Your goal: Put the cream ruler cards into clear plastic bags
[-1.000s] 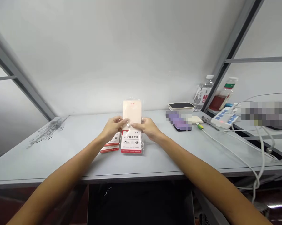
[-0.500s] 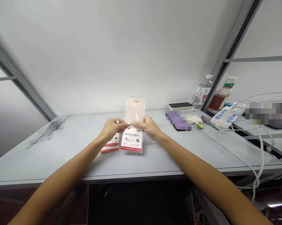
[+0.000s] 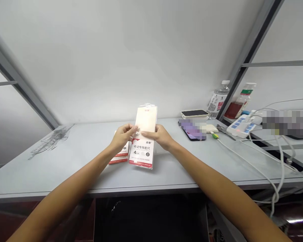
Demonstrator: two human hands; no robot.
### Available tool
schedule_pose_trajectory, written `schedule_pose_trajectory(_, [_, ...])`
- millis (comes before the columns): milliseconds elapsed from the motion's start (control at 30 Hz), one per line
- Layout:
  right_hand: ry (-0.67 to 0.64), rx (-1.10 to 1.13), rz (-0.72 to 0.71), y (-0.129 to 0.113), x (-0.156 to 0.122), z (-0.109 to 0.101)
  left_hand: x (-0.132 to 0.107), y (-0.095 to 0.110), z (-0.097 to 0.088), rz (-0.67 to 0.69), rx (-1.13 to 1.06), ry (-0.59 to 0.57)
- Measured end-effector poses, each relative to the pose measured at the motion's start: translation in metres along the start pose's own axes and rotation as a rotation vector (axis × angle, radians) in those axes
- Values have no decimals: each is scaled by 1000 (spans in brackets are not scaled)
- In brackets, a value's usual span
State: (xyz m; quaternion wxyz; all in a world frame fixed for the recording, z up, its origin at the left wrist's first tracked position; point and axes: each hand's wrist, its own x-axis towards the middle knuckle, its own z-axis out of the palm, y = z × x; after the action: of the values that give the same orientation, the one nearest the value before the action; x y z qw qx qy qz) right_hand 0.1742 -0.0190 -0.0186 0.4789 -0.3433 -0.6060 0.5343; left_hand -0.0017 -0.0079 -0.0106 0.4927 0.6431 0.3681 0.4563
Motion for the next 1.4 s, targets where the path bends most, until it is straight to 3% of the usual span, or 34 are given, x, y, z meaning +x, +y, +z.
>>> schedule_pose_trajectory(133, [-34,-5,-20,0,-3,3,0,-2,0,-50,-127,-34])
schedule_pose_trajectory(267, [-25,-7,-26,0,-3,2,0,-2,1,-100,-101,-94])
schedule_pose_trajectory(467, [-23,27,-6,-2,-2,2,0,-3,1,-69,-98,-245])
schedule_pose_trajectory(900, [-65,-32,-7,0,-4,4,3,-15,-1,-73,47,-147])
schedule_pose_trajectory(1100, [-84,39,2,2,-3,6,4,-17,-1,-66,-67,-175])
schedule_pose_trajectory(1400, [-108,-9,-50,4,-3,5,4,-16,-3,-74,66,-175])
